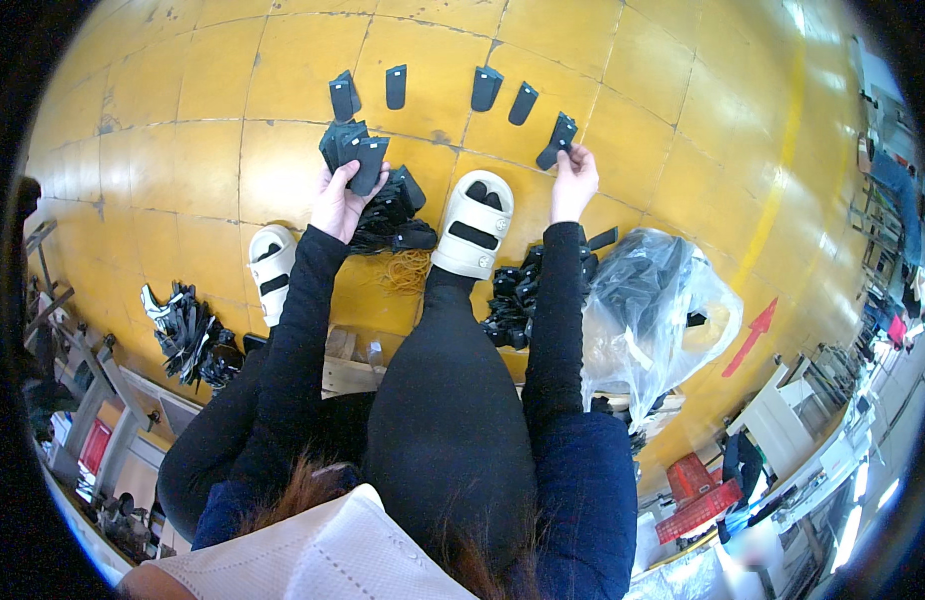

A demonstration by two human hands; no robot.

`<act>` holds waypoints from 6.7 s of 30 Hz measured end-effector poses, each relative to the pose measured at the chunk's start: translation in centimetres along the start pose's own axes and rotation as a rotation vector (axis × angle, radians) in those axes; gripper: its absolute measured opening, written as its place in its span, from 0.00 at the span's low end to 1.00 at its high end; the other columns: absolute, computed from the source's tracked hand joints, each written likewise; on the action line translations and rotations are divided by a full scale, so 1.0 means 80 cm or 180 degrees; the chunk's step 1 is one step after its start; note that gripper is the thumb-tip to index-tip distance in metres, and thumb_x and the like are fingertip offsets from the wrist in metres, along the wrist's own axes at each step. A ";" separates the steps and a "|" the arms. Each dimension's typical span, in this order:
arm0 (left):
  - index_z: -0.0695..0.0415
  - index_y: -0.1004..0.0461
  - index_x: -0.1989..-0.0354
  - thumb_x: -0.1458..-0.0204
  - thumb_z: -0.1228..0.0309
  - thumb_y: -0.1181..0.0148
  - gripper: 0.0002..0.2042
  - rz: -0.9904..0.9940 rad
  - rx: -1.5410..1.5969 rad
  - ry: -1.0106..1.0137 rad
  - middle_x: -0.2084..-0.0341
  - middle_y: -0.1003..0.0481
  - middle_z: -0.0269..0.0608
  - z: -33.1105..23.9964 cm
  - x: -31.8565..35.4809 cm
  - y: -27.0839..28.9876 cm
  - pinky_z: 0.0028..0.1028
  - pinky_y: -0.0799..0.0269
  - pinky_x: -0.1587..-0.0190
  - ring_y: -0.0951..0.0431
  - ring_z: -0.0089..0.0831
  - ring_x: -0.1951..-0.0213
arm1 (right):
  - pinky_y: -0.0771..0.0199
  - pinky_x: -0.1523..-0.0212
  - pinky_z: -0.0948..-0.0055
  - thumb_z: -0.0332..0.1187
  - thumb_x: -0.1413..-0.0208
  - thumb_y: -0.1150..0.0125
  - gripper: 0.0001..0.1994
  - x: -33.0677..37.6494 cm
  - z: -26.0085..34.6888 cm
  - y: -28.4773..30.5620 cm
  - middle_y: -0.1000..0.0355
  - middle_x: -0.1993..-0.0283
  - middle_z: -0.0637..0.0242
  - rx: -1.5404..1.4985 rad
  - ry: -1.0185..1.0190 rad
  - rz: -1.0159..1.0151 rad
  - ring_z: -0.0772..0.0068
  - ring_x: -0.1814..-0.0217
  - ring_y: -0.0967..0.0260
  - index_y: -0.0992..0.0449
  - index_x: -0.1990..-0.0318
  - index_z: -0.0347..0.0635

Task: The person sits on the floor and sorts small black plastic components by picking them up from a pile and arranging them into neat rows on the yellow floor. The person handles the parts one by one, inspecting and placing them in an organized pattern.

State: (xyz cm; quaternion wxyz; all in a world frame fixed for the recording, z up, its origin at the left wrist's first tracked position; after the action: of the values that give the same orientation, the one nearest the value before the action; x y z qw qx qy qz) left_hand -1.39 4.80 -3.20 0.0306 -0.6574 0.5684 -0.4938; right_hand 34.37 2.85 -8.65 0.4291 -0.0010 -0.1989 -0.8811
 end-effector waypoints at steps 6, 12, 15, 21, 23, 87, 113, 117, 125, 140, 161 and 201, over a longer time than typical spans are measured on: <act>0.64 0.37 0.50 0.45 0.74 0.51 0.14 0.0022 -0.0154 0.0117 0.57 0.28 0.48 0.008 0.000 0.005 0.34 0.24 0.56 0.24 0.41 0.56 | 0.31 0.68 0.81 0.22 0.50 0.41 0.11 0.082 0.052 -0.056 0.28 0.67 0.67 -0.0511 -0.0431 0.0971 0.81 0.69 0.33 0.28 0.58 0.32; 0.64 0.35 0.50 0.47 0.76 0.49 0.15 0.0478 -0.0049 0.0359 0.57 0.27 0.48 0.023 0.006 -0.011 0.32 0.24 0.58 0.22 0.40 0.60 | 0.31 0.63 0.82 0.24 0.47 0.42 0.09 0.121 0.095 -0.128 0.28 0.64 0.70 -0.0934 -0.0663 0.1673 0.82 0.65 0.33 0.27 0.58 0.36; 0.66 0.35 0.50 0.47 0.76 0.49 0.16 0.0530 -0.0270 0.0529 0.57 0.26 0.47 0.028 0.009 -0.014 0.31 0.25 0.57 0.22 0.38 0.60 | 0.31 0.61 0.81 0.24 0.47 0.43 0.09 0.125 0.103 -0.162 0.28 0.64 0.69 -0.0869 -0.0591 0.1914 0.81 0.64 0.32 0.27 0.57 0.36; 0.67 0.34 0.52 0.48 0.78 0.50 0.15 0.0176 -0.0195 0.0094 0.58 0.26 0.47 0.006 -0.003 0.013 0.32 0.24 0.55 0.22 0.37 0.61 | 0.29 0.57 0.77 0.31 0.42 0.47 0.12 0.113 0.115 -0.223 0.26 0.61 0.64 -0.0489 -0.0509 0.2314 0.74 0.60 0.29 0.26 0.53 0.37; 0.65 0.34 0.52 0.49 0.76 0.49 0.15 -0.0064 -0.0181 -0.0056 0.59 0.26 0.46 -0.010 -0.008 0.034 0.31 0.24 0.58 0.22 0.37 0.62 | 0.31 0.52 0.68 0.32 0.46 0.46 0.13 0.110 0.121 -0.262 0.27 0.57 0.57 0.0144 0.0854 0.2408 0.62 0.55 0.29 0.26 0.53 0.39; 0.65 0.33 0.53 0.49 0.73 0.46 0.15 -0.0317 0.0020 -0.0286 0.59 0.26 0.47 -0.047 -0.011 0.070 0.36 0.27 0.53 0.23 0.40 0.59 | 0.65 0.32 0.49 0.50 0.44 0.53 0.38 0.055 0.058 -0.182 0.62 0.31 0.40 0.3134 0.1164 0.0088 0.45 0.28 0.64 0.55 0.34 0.30; 0.63 0.32 0.52 0.50 0.77 0.40 0.16 0.0276 -0.0246 -0.0196 0.58 0.26 0.40 -0.030 0.003 0.003 0.27 0.27 0.54 0.24 0.26 0.58 | 0.35 0.69 0.85 0.24 0.54 0.35 0.13 0.161 0.196 -0.205 0.28 0.69 0.73 -0.0670 -0.0274 0.2322 0.87 0.71 0.37 0.25 0.59 0.35; 0.62 0.32 0.51 0.47 0.73 0.42 0.15 0.0452 -0.0642 -0.0008 0.58 0.26 0.39 -0.022 0.000 0.006 0.27 0.26 0.55 0.25 0.26 0.57 | 0.36 0.68 0.88 0.23 0.53 0.35 0.12 0.160 0.189 -0.202 0.27 0.69 0.73 -0.0701 -0.0359 0.2292 0.87 0.69 0.36 0.25 0.59 0.34; 0.61 0.32 0.52 0.42 0.67 0.48 0.14 -0.0013 -0.0033 -0.0386 0.58 0.26 0.40 -0.019 0.001 -0.007 0.29 0.27 0.55 0.25 0.27 0.57 | 0.31 0.67 0.85 0.22 0.55 0.34 0.07 0.166 0.191 -0.197 0.28 0.69 0.68 -0.0864 -0.0200 0.1925 0.85 0.69 0.32 0.26 0.69 0.31; 0.61 0.29 0.59 0.49 0.79 0.44 0.09 -0.0285 0.0207 -0.0755 0.65 0.24 0.39 -0.031 0.008 -0.028 0.25 0.27 0.61 0.23 0.25 0.64 | 0.31 0.64 0.74 0.21 0.59 0.35 0.07 0.179 0.224 -0.174 0.29 0.68 0.62 -0.0139 0.1652 0.1466 0.67 0.66 0.30 0.26 0.71 0.35; 0.61 0.31 0.56 0.49 0.80 0.42 0.12 -0.0560 0.0225 -0.0943 0.60 0.25 0.40 -0.035 0.010 -0.021 0.29 0.25 0.58 0.23 0.29 0.61 | 0.32 0.64 0.84 0.24 0.50 0.38 0.08 0.174 0.191 -0.189 0.27 0.69 0.69 -0.1673 -0.1125 0.1831 0.83 0.68 0.32 0.26 0.62 0.34; 0.60 0.32 0.54 0.55 0.86 0.41 0.18 0.0079 -0.0243 -0.0111 0.59 0.25 0.42 -0.011 0.006 -0.029 0.29 0.25 0.58 0.23 0.29 0.59 | 0.27 0.58 0.78 0.22 0.47 0.45 0.12 0.127 0.167 -0.189 0.27 0.60 0.63 -0.1150 -0.0638 0.1939 0.77 0.60 0.28 0.27 0.54 0.31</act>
State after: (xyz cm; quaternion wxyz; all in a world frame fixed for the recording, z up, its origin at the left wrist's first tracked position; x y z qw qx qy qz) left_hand -0.40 5.70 -1.09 0.0216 -0.6595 0.5943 -0.4599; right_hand 14.26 8.22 0.15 0.6431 -0.2222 -0.0717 -0.7293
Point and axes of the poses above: each hand's wrist, its own x-axis away from the middle knuckle, its own y-axis out of the back of the hand, z = x × y, the point moved 5 cm from there along -x, towards the middle knuckle
